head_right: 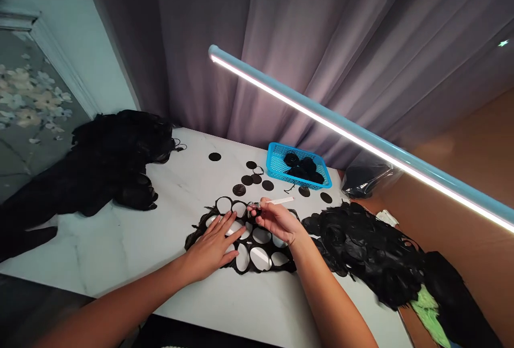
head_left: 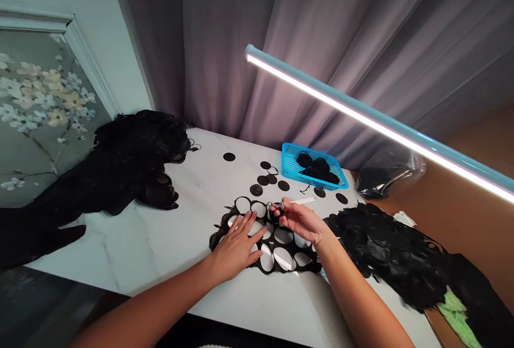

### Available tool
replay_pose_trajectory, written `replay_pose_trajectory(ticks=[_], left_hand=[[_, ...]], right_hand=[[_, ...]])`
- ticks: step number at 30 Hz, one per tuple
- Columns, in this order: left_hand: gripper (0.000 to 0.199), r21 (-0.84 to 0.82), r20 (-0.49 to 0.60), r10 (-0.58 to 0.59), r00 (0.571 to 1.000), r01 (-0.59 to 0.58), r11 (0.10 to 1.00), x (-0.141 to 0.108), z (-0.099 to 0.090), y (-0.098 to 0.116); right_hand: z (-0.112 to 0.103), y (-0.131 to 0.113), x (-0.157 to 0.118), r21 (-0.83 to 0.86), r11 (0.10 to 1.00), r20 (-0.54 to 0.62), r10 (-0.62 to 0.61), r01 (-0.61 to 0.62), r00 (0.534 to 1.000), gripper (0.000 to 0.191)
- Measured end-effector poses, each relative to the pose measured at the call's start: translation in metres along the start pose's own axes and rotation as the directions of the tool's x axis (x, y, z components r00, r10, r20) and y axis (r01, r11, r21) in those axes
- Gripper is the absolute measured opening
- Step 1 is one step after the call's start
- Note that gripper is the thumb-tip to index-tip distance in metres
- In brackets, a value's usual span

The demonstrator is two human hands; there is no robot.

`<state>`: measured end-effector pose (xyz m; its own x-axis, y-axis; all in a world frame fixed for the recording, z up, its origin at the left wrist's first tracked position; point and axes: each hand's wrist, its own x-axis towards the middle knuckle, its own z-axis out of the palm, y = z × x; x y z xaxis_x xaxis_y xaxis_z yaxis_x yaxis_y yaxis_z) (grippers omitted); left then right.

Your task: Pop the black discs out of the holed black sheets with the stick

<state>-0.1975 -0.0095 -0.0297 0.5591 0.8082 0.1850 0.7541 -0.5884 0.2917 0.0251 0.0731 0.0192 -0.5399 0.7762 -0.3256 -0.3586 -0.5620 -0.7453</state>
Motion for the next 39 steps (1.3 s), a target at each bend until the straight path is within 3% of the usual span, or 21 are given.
replay_pose_trajectory(ticks=[4,13,19,24,30,34,39], left_hand=[[0.058,-0.006,-0.016,-0.018,1.000,0.017,1.000,-0.002,0.002,0.000],[0.058,0.013,-0.005,-0.047,0.999,0.047,0.999,-0.002,0.004,-0.001],[0.059,0.005,-0.045,-0.029,0.999,0.029,1.000,-0.002,0.008,-0.003],[0.058,0.008,-0.042,-0.033,0.999,0.034,0.999,-0.001,0.007,-0.003],[0.060,-0.018,0.045,-0.017,0.999,0.018,1.000,-0.005,-0.018,0.000],[0.049,-0.028,-0.031,-0.075,0.997,0.075,0.997,-0.026,-0.038,-0.012],[0.029,-0.062,-0.155,-0.212,0.965,0.204,0.977,-0.056,-0.042,-0.026]], right_hand=[[0.006,-0.009,0.012,0.078,0.992,-0.099,-0.090,0.098,0.991,0.019],[0.006,-0.009,0.024,0.211,0.969,-0.204,-0.083,0.127,0.975,0.018],[0.004,-0.012,0.015,0.166,0.973,-0.226,-0.124,0.163,0.966,0.019],[-0.005,-0.004,0.014,0.002,0.977,-0.278,-0.205,0.214,0.938,0.021],[-0.024,-0.003,0.015,-0.005,0.962,-0.424,-0.248,0.272,0.871,0.023],[-0.010,-0.007,0.008,-0.001,0.961,-0.373,-0.257,0.277,0.891,0.023],[0.025,0.003,0.015,-0.034,0.980,-0.264,-0.199,0.197,0.944,0.024]])
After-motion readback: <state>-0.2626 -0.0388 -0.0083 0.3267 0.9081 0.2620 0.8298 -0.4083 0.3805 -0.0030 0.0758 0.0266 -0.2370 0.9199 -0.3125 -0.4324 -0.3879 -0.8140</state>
